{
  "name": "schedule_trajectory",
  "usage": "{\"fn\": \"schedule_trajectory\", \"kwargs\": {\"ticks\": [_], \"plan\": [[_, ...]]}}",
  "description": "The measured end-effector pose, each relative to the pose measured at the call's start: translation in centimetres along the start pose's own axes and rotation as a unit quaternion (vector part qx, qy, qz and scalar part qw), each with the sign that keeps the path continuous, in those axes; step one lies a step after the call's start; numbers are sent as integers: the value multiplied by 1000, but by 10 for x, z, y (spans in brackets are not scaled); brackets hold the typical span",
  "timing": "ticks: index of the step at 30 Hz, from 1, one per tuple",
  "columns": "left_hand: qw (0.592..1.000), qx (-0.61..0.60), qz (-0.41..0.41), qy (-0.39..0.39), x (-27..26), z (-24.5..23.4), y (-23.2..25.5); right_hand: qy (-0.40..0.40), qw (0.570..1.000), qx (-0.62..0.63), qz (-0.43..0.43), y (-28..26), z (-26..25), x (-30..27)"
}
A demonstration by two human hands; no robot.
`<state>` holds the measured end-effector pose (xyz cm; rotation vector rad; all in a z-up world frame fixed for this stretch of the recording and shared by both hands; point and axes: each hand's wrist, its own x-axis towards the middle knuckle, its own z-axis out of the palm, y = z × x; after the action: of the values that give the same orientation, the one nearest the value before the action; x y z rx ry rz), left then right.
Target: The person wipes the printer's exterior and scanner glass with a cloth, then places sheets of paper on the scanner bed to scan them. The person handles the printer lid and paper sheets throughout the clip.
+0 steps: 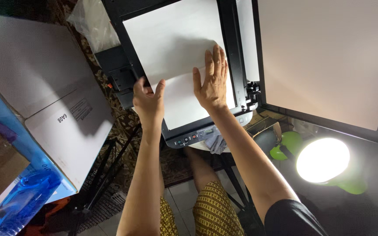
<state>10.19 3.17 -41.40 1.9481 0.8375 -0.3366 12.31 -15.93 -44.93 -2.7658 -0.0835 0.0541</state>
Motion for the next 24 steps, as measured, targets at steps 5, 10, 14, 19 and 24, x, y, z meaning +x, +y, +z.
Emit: {"fn": "schedule_trajectory", "kwargs": {"ticks": [5,10,14,19,24], "plan": [[993,-101,45,-43,10,4,-14,-22,999,18,14,0,-6,-1],[976,-175,119,-56,40,9,-18,4,999,22,-23,3,-4,-2],[923,-228,298,-80,54,10,-20,36,998,59,-6,18,5,16],[913,-268,285,-119,53,0,-24,148,977,143,-55,52,7,76],[903,-301,270,-149,50,-1,-30,32,940,334,65,70,-11,110]]}}
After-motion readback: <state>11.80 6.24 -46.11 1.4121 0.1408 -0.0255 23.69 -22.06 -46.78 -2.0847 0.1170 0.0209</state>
